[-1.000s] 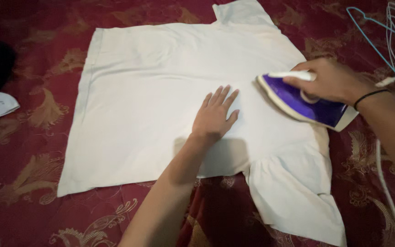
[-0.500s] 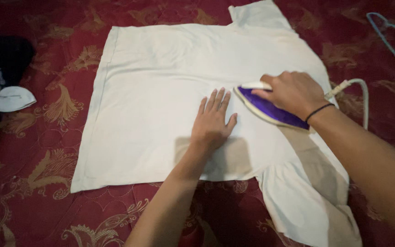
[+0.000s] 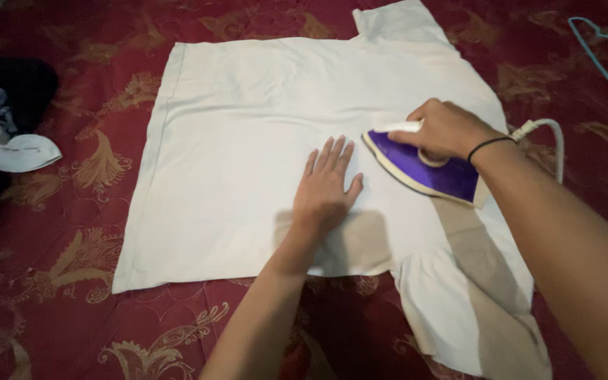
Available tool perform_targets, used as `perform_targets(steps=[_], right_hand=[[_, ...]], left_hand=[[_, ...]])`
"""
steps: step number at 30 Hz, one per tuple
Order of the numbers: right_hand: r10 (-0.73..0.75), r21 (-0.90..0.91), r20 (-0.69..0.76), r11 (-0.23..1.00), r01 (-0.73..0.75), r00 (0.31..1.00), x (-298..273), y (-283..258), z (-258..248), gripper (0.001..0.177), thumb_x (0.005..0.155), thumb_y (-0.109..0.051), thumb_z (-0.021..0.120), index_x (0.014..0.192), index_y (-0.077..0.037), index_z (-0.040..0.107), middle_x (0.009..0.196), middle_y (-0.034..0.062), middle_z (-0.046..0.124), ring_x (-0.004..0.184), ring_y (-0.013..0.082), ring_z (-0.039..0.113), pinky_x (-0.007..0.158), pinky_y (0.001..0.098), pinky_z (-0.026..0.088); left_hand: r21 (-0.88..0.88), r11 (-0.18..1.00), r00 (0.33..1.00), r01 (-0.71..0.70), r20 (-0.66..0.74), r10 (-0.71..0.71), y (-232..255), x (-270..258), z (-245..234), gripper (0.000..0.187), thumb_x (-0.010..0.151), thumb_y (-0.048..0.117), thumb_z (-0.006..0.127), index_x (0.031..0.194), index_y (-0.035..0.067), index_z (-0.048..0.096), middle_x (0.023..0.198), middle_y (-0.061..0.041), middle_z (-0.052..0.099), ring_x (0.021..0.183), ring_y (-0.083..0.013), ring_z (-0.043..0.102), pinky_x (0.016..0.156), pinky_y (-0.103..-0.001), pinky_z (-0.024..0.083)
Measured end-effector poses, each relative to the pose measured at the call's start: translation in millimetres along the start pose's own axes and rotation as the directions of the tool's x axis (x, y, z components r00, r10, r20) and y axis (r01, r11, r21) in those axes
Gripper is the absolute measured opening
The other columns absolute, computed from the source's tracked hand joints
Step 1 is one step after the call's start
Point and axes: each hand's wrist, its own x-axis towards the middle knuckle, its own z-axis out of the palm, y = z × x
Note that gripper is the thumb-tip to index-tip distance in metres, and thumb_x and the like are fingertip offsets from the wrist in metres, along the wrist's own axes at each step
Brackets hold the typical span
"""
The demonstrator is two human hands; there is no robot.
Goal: The person irons a white shirt laid flat on a patterned bedspread. They use a purple and white iron to smooth the fabric, periodically lifting and repositioning the shirt to access different areas.
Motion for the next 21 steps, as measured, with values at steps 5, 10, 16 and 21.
perform_targets(steps=[5, 10, 16, 21], right_hand=[[-0.065, 0.027, 0.1, 0.998, 0.062, 0.993, -34, -3, -3, 0.062, 0.079, -0.058, 0.076, 0.114, -0.008, 0.081, 0.096, 0.0231, 0.079, 0.086, 0.0342, 0.078, 0.089, 0.0423, 0.059], [0.007, 0.049, 0.223, 0.999, -0.018, 0.975, -60, -15, -13, 0.053, 0.081, -0.055, 0.073, 0.118, -0.019, 0.082, 0.081, 0.0244, 0.083, 0.075, 0.037, 0.078, 0.074, 0.0449, 0.062], [-0.097, -0.235, -0.008, 0.968, 0.092, 0.995, -83, -24, -3, 0.052, 0.087, -0.066, 0.062, 0.104, -0.021, 0.082, 0.074, 0.0115, 0.077, 0.07, 0.027, 0.076, 0.069, 0.0389, 0.059], [-0.177, -0.371, -0.095, 0.92, 0.13, 0.98, -83, -24, 8, 0.057, 0.091, -0.068, 0.056, 0.104, -0.016, 0.076, 0.066, 0.0112, 0.074, 0.065, 0.0274, 0.075, 0.065, 0.0392, 0.06]], left_hand=[[-0.028, 1.0, 1.0, 0.009, -0.001, -0.009, 0, -1, 1, 0.063, 0.099, 0.037, 0.052, 0.153, 0.006, 0.044, 0.162, -0.015, 0.04, 0.153, -0.0295, 0.03, 0.125, -0.048, 0.021], [0.006, 1.0, 1.0, 0.02, -0.002, -0.02, 2, -2, 0, 0.061, 0.101, 0.038, 0.052, 0.153, 0.006, 0.044, 0.162, -0.014, 0.04, 0.153, -0.0287, 0.03, 0.125, -0.047, 0.021], [0.027, 1.0, 1.0, 0.012, 0.025, -0.013, 2, -1, -1, 0.063, 0.1, 0.039, 0.051, 0.153, 0.006, 0.043, 0.161, -0.013, 0.039, 0.153, -0.0277, 0.028, 0.124, -0.047, 0.02], [0.027, 0.999, 0.999, 0.017, 0.037, -0.018, 3, -1, -1, 0.063, 0.099, 0.039, 0.051, 0.153, 0.007, 0.043, 0.162, -0.013, 0.038, 0.153, -0.0277, 0.028, 0.125, -0.047, 0.02]])
